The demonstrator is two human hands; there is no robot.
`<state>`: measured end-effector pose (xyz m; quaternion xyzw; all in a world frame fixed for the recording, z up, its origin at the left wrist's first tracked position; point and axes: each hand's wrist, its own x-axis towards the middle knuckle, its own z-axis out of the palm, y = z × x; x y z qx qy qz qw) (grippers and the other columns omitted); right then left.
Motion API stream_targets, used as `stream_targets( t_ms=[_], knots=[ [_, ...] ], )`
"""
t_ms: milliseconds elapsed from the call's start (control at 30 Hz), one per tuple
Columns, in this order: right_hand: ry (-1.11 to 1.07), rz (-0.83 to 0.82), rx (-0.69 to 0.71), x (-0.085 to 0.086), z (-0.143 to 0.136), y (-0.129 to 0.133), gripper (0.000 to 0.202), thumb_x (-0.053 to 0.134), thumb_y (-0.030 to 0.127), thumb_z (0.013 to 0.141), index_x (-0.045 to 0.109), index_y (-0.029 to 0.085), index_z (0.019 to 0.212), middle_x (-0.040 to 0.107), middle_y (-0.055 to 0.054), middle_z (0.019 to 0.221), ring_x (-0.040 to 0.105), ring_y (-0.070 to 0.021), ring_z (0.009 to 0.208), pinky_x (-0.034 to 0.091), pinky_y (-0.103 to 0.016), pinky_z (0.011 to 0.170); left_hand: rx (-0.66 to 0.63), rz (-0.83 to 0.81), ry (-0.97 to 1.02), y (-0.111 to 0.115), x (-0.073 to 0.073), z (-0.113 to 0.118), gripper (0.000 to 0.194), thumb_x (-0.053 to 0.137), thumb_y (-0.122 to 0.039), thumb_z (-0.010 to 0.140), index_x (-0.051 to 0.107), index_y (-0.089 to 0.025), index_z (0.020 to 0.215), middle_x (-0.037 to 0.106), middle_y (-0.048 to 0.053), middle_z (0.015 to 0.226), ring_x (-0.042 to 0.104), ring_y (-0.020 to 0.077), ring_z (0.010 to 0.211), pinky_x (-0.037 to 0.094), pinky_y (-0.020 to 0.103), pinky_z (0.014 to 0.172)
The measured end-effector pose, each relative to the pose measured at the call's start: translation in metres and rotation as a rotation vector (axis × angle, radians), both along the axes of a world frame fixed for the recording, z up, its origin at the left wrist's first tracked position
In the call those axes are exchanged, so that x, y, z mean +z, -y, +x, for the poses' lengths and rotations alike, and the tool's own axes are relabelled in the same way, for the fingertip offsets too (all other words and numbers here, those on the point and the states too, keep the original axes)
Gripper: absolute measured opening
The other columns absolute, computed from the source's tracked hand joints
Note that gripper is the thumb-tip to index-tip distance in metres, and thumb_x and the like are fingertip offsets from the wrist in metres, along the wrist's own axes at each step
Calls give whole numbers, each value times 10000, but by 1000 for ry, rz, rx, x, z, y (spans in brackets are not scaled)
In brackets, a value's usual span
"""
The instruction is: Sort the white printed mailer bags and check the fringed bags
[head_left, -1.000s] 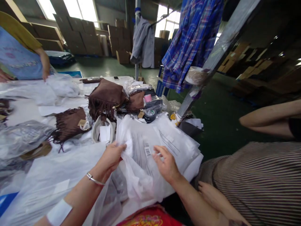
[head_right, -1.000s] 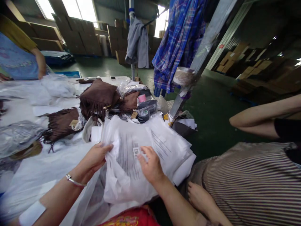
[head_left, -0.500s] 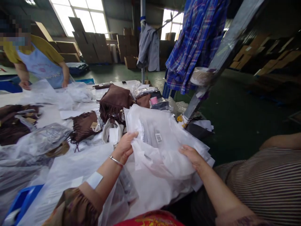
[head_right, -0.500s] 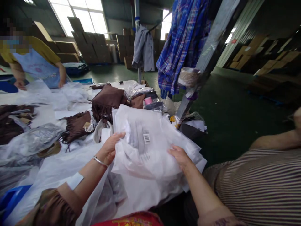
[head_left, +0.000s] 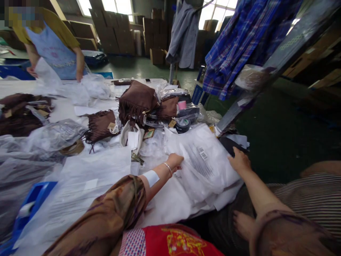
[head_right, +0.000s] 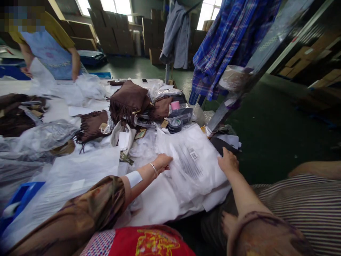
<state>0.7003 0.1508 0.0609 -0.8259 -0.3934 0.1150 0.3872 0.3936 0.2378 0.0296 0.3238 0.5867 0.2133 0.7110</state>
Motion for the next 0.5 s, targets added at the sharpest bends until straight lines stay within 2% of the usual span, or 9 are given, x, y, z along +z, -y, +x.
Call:
stream_targets(
  t_ms=[67,133,167,233,267,367,400,433,500],
  knots=[
    [127,40,82,0,-33,1,571,754,358,640,643,240,1187,459,-168,1490,262,-442,1457,208,-608,1187,4,-10,-13,1,-5,0,252,696,-92,746,618,-142,981,712,89,838,693,208,739,577,292,610],
    [191,-8,290,0,-80,1,586,698,441,747,602,204,1275,519,-194,1425,427,-412,1360,344,-555,1126,-6,-15,-16,-1,-8,0,254,700,-97,754,618,-136,991,704,82,831,679,194,708,582,297,608],
    [188,-66,407,-1,-105,2,592,674,470,784,586,193,1300,599,-185,1325,546,-374,1245,430,-512,1056,-17,-16,-12,-2,-8,0,251,702,-101,759,619,-127,994,697,79,819,669,186,689,586,301,611],
    [234,-236,591,-3,-148,2,599,680,438,803,559,206,1341,687,-135,1168,649,-317,1063,514,-439,917,-46,-15,0,-5,-8,-2,216,700,-112,777,621,-102,978,673,67,772,643,166,646,598,313,619],
    [297,-336,631,-3,-164,2,527,674,382,814,588,218,1308,712,-118,1095,670,-302,1001,522,-411,862,-60,-14,7,-5,-7,-4,191,697,-120,789,621,-91,962,654,54,739,625,153,622,603,318,625],
    [501,-562,602,1,-182,-2,219,544,246,891,702,212,1038,729,-124,941,689,-288,909,498,-377,783,-93,-12,35,-7,-3,-14,154,698,-148,817,616,-80,928,601,12,669,577,118,579,614,318,643],
    [533,-582,578,3,-182,-4,218,498,243,918,706,201,971,727,-132,934,689,-286,904,494,-375,782,-104,-18,53,-7,-1,-18,148,698,-157,826,616,-80,922,601,10,666,579,116,580,617,317,647],
    [539,-579,575,5,-181,-6,241,474,269,941,701,189,964,724,-139,964,686,-285,926,493,-374,797,-115,-30,76,-7,0,-20,138,692,-166,837,618,-79,915,613,19,673,593,121,588,618,317,648],
    [507,-535,623,5,-184,-6,323,510,391,951,667,158,1109,699,-166,1111,661,-297,1033,493,-379,859,-130,-59,125,-7,4,-22,123,672,-186,861,624,-77,892,646,52,695,635,146,614,619,322,643]
  ],
)
